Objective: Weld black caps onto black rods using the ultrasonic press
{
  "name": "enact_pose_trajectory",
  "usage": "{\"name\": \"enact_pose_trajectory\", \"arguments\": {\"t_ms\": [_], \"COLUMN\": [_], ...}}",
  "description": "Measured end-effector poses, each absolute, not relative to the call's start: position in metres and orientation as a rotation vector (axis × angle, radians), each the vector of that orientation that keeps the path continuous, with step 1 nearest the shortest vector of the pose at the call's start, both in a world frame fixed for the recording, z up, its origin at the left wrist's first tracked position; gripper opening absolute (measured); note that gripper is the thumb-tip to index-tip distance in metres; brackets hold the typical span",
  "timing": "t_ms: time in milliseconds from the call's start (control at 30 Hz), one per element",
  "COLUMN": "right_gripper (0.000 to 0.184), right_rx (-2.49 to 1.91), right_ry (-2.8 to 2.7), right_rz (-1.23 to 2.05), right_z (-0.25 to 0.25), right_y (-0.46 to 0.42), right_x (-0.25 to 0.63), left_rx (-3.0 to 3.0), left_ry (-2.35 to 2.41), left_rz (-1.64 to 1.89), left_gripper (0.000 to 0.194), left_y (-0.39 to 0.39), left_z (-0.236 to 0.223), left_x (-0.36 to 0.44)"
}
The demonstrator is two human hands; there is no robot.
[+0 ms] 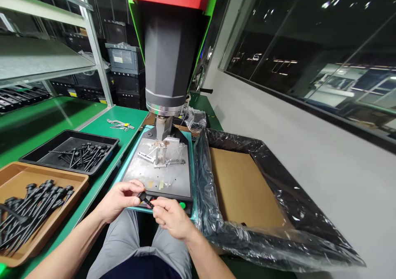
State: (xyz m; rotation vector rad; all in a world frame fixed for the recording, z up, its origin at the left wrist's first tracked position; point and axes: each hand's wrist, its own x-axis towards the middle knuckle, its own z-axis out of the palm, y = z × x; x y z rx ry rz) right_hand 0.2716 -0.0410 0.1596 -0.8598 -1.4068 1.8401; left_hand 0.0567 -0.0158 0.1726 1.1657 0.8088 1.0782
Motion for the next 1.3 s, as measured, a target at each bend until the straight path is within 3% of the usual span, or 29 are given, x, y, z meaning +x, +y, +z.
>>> {"name": "enact_pose_trajectory", "arguments": {"t_ms": [133,500,767,900,1100,1300], "right_gripper": [0.033,0.035,0.031,0.039,0.034,0.041], "right_rx": [-0.792,-0.837,-0.742,-0.75,-0.754,-0.86], "right_ry": [-1.052,-1.144,-0.843,-0.898,-0.993,-0.758], "right_rz": [2.084,1.689,1.986,1.891,1.824,1.837], "right_z": [0.15,0.139,0.149,0.142,0.125,0.109], "right_y": [-0.044,-0.05,-0.049,-0.049,-0.036,-0.024], "right_x": [0.266,0.247,0.25,0.246,0.241,0.24], "left_rx": [1.184,1.703,1.795,1.669,1.528,1.652], "left_ry": [0.861,1.113,1.129,1.121,1.118,1.057], "left_rz": [1.067,1.171,1.195,1.172,1.192,1.074], "left_gripper": [0.026,0.042,0.034,0.039,0.034,0.035], "left_y": [-0.015,-0.031,-0.027,-0.027,-0.019,-0.018], "left_z": [0.169,0.143,0.144,0.14,0.132,0.113], "left_x": [0.058,0.08,0.078,0.081,0.09,0.1]}}
